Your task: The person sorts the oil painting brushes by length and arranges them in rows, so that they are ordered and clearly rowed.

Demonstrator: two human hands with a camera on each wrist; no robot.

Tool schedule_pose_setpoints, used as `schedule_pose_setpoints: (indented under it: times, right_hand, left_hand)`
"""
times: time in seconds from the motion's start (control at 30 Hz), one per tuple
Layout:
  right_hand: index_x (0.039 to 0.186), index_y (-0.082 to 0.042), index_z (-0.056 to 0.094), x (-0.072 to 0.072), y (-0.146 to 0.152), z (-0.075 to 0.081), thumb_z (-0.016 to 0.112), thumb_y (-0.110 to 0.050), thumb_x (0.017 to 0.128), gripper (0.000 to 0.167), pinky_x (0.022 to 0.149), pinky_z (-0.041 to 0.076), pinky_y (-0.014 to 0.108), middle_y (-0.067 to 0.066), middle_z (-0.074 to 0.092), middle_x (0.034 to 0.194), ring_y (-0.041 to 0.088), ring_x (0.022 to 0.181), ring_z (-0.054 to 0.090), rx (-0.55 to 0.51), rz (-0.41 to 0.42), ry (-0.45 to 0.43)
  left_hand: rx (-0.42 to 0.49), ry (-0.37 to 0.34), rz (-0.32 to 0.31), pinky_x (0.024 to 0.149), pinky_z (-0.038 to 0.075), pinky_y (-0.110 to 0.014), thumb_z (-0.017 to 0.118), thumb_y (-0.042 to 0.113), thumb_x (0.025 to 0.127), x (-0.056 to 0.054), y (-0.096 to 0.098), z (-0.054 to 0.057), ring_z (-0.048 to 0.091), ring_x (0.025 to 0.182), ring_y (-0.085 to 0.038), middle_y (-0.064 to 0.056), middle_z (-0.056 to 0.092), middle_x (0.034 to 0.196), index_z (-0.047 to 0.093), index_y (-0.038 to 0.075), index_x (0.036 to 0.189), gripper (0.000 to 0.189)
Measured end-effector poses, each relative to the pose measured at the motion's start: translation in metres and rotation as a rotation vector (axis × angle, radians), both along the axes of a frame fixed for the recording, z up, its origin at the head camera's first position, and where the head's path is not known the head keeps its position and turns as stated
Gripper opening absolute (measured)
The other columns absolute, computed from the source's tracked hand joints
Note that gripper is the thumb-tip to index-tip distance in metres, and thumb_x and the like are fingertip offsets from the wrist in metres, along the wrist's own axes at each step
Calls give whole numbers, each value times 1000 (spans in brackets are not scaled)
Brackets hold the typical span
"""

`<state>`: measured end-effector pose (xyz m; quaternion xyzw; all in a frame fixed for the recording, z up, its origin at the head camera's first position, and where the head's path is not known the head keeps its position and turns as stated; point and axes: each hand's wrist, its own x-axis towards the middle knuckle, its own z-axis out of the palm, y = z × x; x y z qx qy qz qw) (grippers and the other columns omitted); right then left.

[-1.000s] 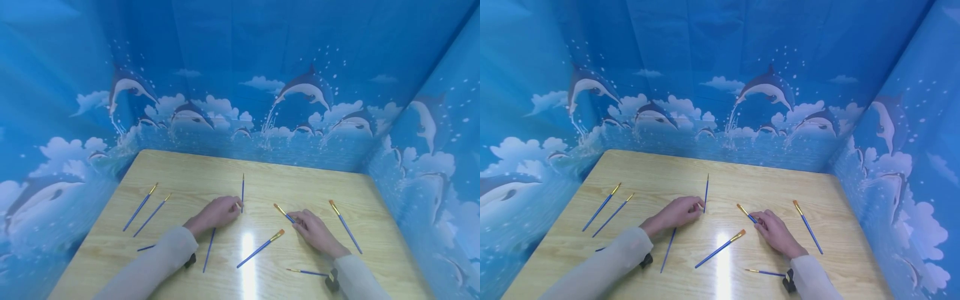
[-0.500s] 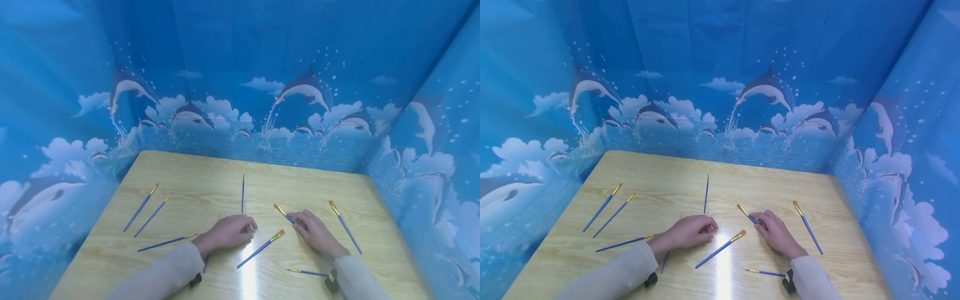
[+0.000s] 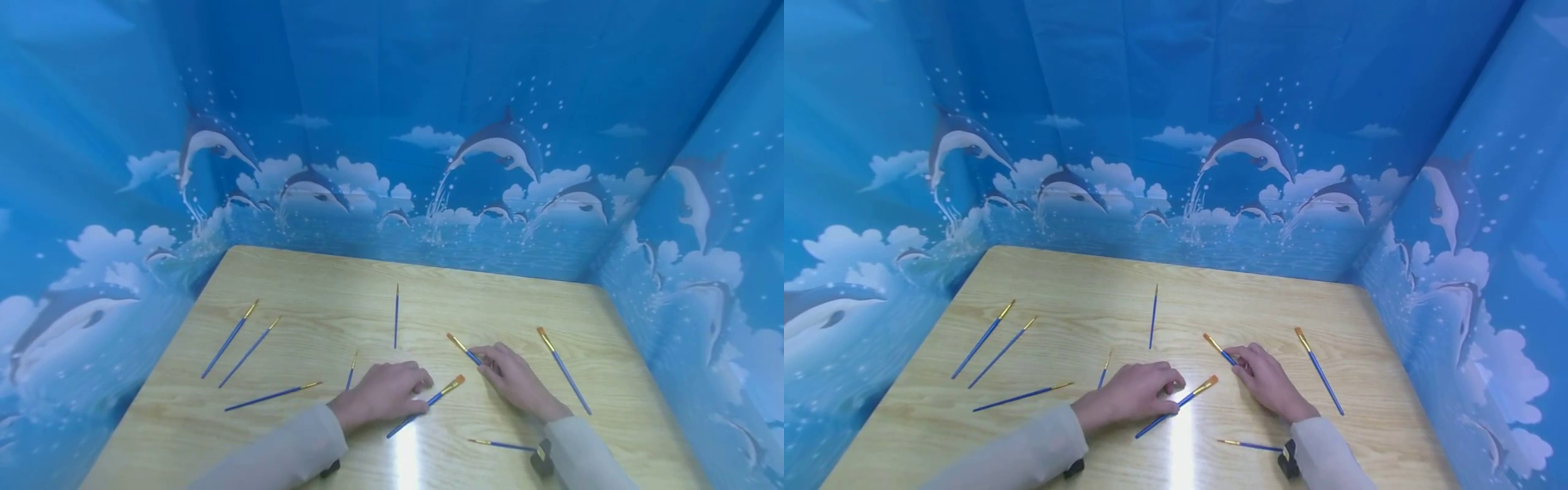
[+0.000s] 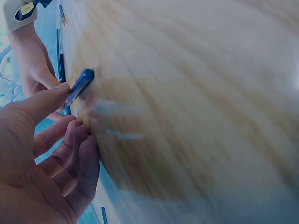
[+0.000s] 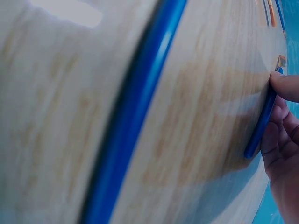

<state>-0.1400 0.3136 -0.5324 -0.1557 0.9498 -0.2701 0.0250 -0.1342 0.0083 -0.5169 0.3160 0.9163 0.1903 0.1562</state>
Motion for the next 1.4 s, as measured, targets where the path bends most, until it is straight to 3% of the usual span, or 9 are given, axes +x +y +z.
schedule_pose_setpoints:
  times: [0.43, 0.77, 1.07, 1.2, 1.4]
  right_hand:
    - [139, -10, 71, 1, 0, -1, 74, -7, 101, 38, 67, 48, 20, -9, 58, 92, -1, 77, 49, -19, 12, 14]
    - [139, -11, 72, 2, 1, -1, 75, -8, 101, 38, 66, 47, 20, -9, 57, 91, -1, 77, 48, -24, 13, 17]
    - [141, -11, 70, 0, 1, -1, 74, -8, 102, 40, 67, 48, 20, -8, 59, 94, 1, 78, 48, -16, 7, 4]
    - [142, -12, 70, 0, 1, -1, 73, -9, 102, 40, 68, 48, 20, -8, 60, 95, 1, 78, 49, -11, 3, -4]
    - [142, -12, 70, -1, 3, -2, 73, -9, 103, 39, 69, 50, 20, -8, 60, 95, 0, 79, 51, -10, 3, -6]
  left_hand:
    - [-38, 58, -41, 67, 47, -21, 80, 38, 97, 11, 12, 2, 55, 76, 1, 17, 64, 98, 75, 36, 133, 37]
    - [-143, 221, -90, 60, 48, -22, 74, 25, 102, 24, 22, 10, 57, 73, -5, 10, 68, 98, 74, 28, 128, 26]
    - [-230, 370, -104, 56, 46, -18, 88, 15, 89, 37, 29, 13, 57, 74, -8, 4, 69, 97, 71, 21, 126, 40]
    - [-224, 366, -79, 53, 44, -18, 87, 19, 91, 37, 29, 16, 56, 70, -8, 4, 68, 96, 72, 21, 125, 37]
    - [-131, 234, -24, 54, 44, -18, 81, 21, 96, 33, 24, 29, 54, 68, -7, 6, 68, 98, 73, 21, 127, 32]
